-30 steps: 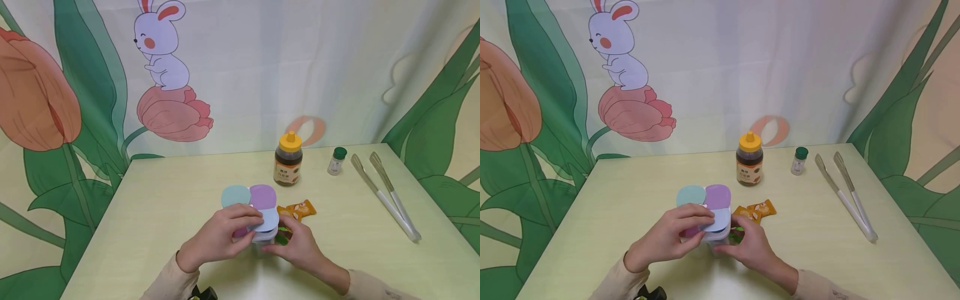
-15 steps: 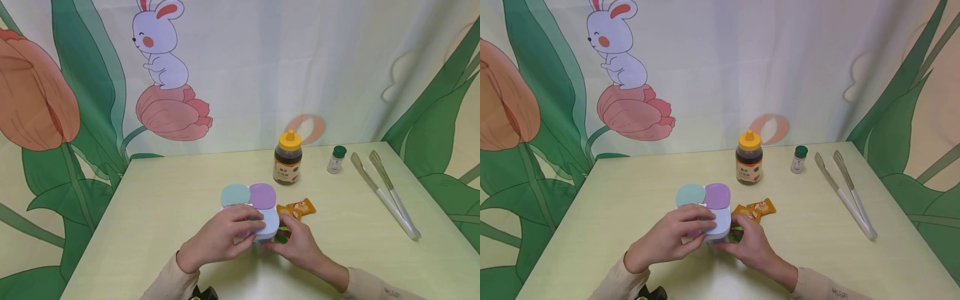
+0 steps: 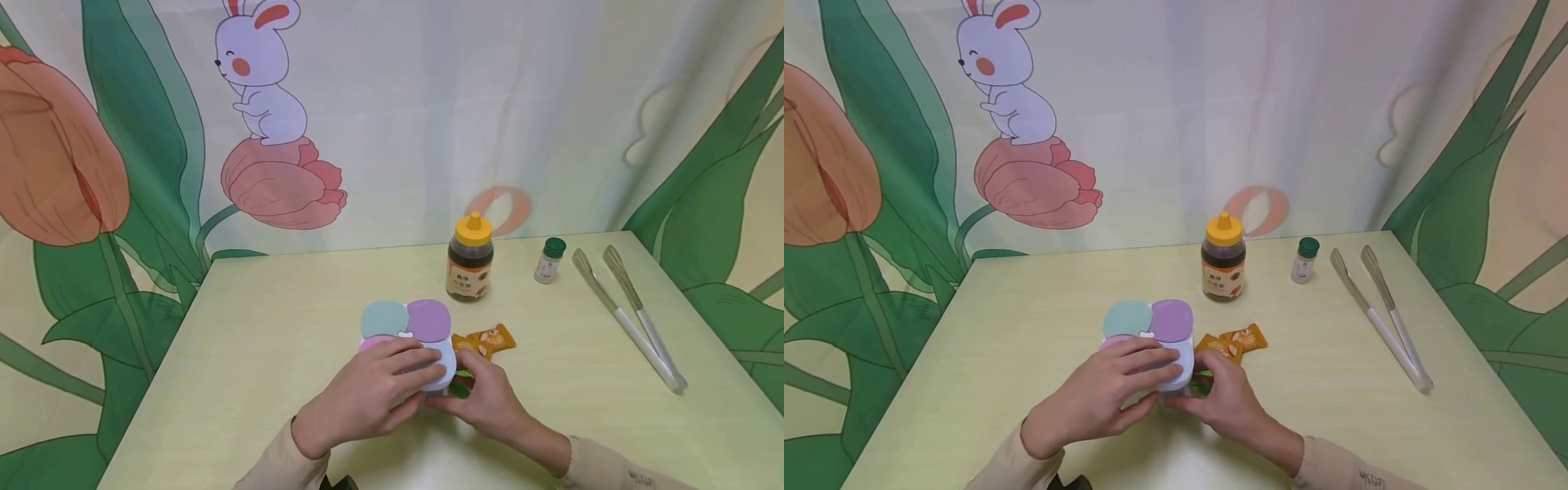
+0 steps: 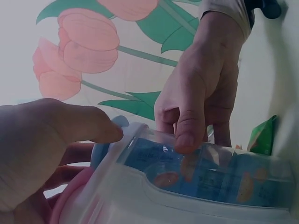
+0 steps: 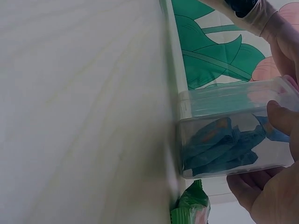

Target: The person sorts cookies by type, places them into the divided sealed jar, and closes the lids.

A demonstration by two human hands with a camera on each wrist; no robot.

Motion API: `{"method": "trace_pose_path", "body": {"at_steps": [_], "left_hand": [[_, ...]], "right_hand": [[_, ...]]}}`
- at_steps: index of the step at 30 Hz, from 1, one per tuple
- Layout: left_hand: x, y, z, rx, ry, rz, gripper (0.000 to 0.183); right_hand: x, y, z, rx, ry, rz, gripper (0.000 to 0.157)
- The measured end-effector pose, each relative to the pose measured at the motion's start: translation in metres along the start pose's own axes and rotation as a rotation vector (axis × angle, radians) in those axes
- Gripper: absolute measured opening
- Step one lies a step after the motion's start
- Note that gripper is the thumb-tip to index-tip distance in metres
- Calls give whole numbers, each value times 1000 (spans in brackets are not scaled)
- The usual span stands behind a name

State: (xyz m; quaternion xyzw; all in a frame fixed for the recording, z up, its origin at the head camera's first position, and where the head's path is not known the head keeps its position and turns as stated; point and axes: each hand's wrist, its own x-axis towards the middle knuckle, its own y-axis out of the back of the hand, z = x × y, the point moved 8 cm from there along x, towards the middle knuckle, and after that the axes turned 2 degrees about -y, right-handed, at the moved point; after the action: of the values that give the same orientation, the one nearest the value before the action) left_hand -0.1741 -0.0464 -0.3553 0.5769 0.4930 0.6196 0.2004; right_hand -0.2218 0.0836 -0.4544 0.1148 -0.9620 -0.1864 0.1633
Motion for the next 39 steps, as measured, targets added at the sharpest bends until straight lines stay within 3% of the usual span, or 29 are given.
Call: {"method": "trace_pose_path", "body": {"at_steps": [14,20,25,30,39], "left_hand": [[-2,0,8,43,103,-77,36],[1,-3,6,10,85,-100,36],[3,1,4,-13,31,-74,33],[1,9,-8,-136,53,-69,32],[-20,15,-48,-460,271,10,37]], "right_hand": [[0,-1,0,5,-26,-8,56],[-1,1,2,-28,-26,16,51],[-2,1,4,-20,-21,7,48],[0,1,3,0,-12,-2,48],[1,-1,6,22,-39,-15,49]]}}
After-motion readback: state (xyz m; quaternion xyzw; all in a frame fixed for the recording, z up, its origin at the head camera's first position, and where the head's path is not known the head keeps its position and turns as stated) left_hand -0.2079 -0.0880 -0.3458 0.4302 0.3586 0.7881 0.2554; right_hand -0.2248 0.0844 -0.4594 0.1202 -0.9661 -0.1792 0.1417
